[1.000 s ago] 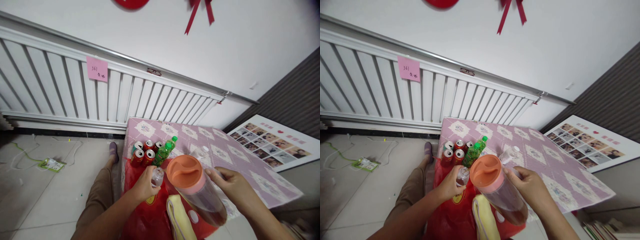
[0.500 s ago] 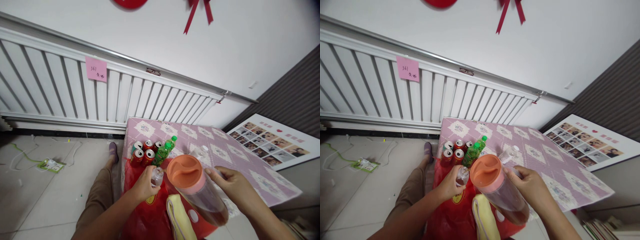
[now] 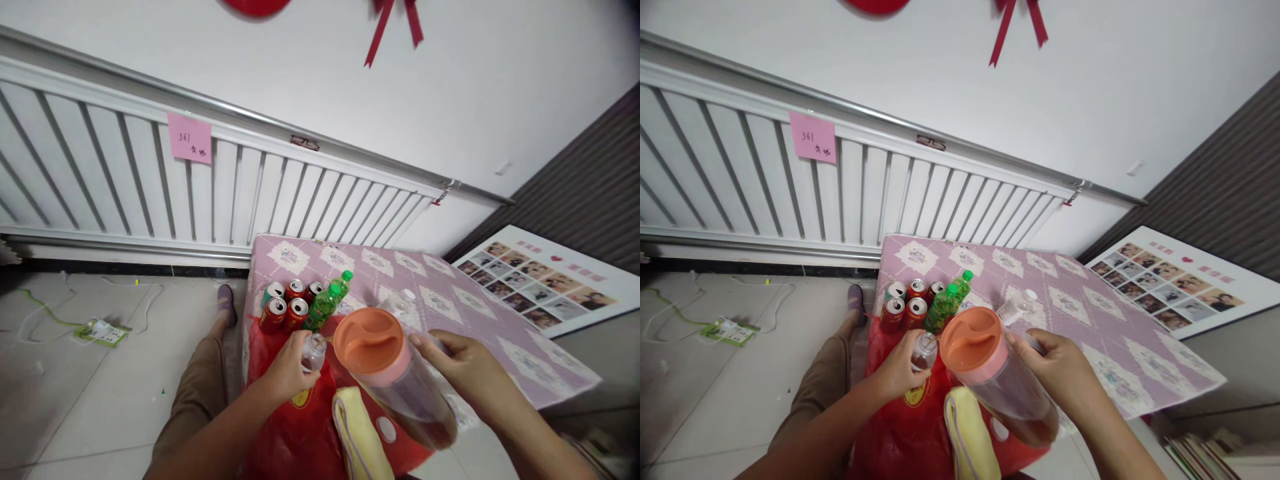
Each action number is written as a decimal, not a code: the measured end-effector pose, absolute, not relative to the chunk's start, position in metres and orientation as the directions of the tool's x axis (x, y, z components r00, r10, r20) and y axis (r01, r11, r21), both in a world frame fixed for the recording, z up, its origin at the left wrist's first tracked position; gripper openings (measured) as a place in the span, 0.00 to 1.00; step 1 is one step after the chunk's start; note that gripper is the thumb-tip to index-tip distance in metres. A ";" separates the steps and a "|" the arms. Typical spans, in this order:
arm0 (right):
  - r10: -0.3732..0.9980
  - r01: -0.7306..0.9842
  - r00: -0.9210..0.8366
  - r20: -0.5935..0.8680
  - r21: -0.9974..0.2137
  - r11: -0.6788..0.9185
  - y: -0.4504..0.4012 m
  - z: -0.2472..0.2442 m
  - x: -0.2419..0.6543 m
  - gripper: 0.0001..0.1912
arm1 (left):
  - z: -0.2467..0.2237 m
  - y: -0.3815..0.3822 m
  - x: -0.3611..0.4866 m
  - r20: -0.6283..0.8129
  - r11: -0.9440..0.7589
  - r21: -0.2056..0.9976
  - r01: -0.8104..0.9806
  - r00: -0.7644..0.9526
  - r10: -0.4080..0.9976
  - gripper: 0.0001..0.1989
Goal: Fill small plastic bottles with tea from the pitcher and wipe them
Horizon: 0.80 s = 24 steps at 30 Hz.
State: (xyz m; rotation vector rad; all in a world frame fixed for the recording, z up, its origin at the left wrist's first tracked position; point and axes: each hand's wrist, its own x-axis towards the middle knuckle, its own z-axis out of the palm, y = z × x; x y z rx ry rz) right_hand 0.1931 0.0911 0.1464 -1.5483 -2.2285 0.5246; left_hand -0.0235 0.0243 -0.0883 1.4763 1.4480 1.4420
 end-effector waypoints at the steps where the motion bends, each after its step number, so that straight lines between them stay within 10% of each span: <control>1: 0.942 0.803 -0.323 0.095 -0.500 0.326 0.091 0.147 0.193 0.26 | -0.089 0.024 -0.024 0.274 -0.215 0.936 0.279 -0.192 0.942 0.37; 24: 0.935 0.805 -0.339 0.103 -0.483 0.345 0.091 0.151 0.194 0.26 | -0.090 0.025 -0.024 0.274 -0.219 0.943 0.250 -0.212 0.938 0.38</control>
